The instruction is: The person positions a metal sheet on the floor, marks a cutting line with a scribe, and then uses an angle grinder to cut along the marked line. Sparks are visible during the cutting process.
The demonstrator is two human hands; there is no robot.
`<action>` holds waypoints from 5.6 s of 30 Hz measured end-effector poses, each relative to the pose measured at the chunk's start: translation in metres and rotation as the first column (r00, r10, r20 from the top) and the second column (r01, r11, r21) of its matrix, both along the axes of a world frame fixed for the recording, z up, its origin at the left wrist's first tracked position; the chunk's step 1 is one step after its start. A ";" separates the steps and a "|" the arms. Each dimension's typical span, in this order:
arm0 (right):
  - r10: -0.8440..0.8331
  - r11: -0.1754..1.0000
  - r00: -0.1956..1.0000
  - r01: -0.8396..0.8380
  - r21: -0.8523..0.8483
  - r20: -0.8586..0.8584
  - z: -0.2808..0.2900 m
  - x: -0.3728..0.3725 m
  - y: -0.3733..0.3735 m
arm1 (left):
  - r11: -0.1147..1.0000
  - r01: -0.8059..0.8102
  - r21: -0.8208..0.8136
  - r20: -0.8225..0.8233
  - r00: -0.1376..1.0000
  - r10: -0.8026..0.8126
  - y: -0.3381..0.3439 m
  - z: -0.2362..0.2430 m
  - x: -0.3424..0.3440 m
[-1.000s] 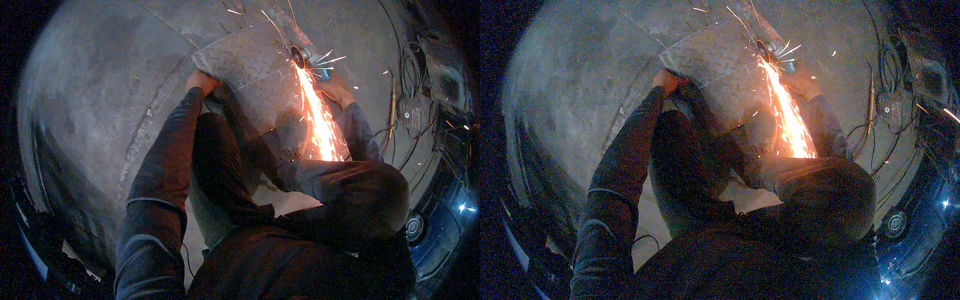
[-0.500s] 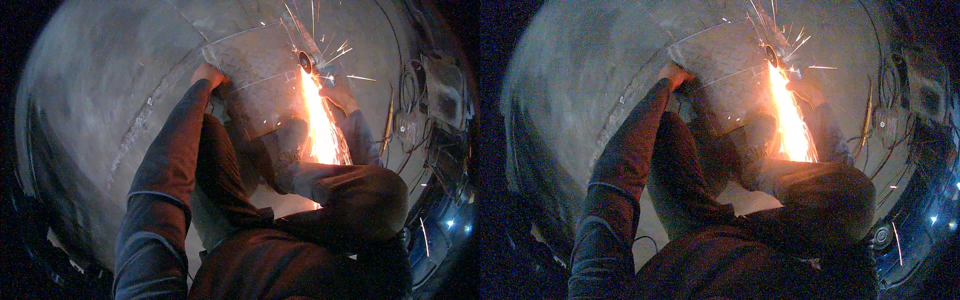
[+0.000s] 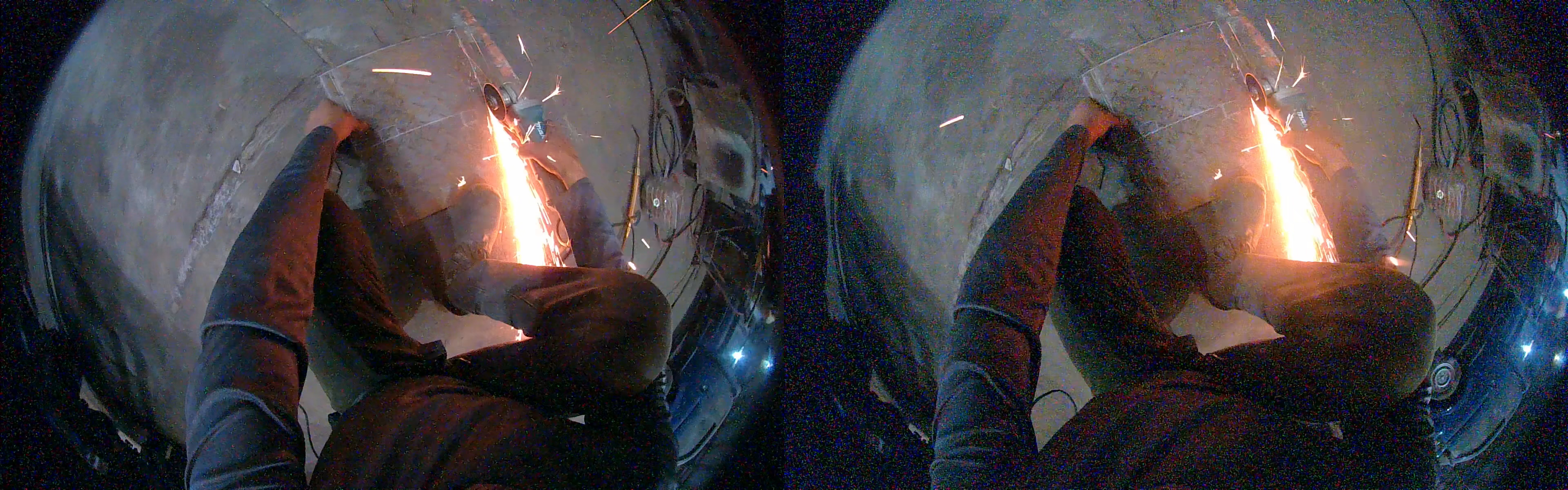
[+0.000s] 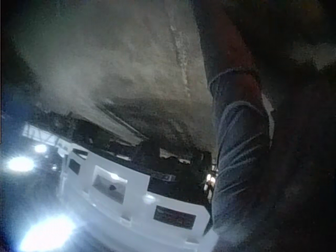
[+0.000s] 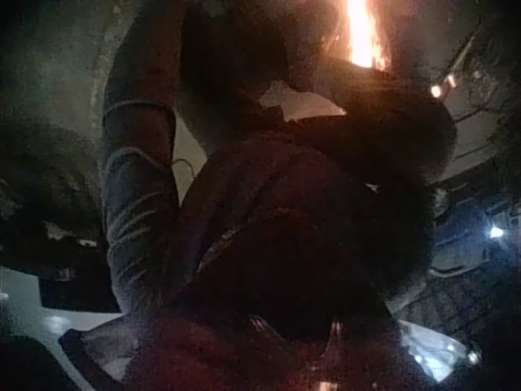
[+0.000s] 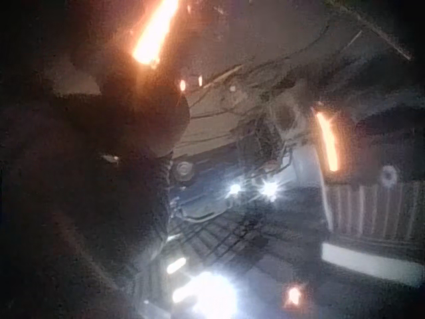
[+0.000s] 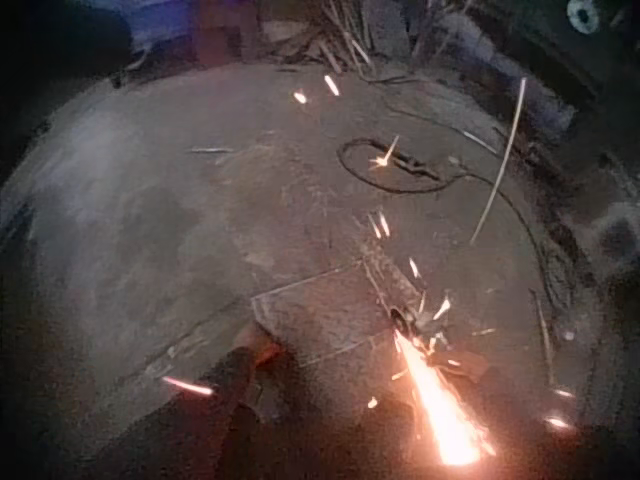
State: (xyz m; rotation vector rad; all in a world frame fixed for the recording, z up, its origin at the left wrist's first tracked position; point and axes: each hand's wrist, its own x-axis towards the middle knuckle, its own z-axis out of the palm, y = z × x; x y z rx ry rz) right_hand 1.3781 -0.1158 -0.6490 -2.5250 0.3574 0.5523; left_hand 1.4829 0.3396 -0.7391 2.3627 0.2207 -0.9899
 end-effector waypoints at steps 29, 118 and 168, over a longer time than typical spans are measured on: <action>-0.065 0.985 0.992 0.046 -0.164 -0.112 0.029 0.011 0.031 | 0.997 -0.038 0.062 0.108 0.994 0.031 0.016 -0.004 -0.014; -0.069 0.978 0.983 0.033 -0.207 -0.170 0.032 0.034 0.038 | 0.991 0.017 0.131 0.086 0.996 -0.028 0.001 0.009 -0.035; -0.086 0.986 0.981 0.059 -0.153 -0.176 0.034 0.044 0.039 | 0.985 0.040 0.169 0.069 0.996 -0.053 -0.003 -0.002 -0.028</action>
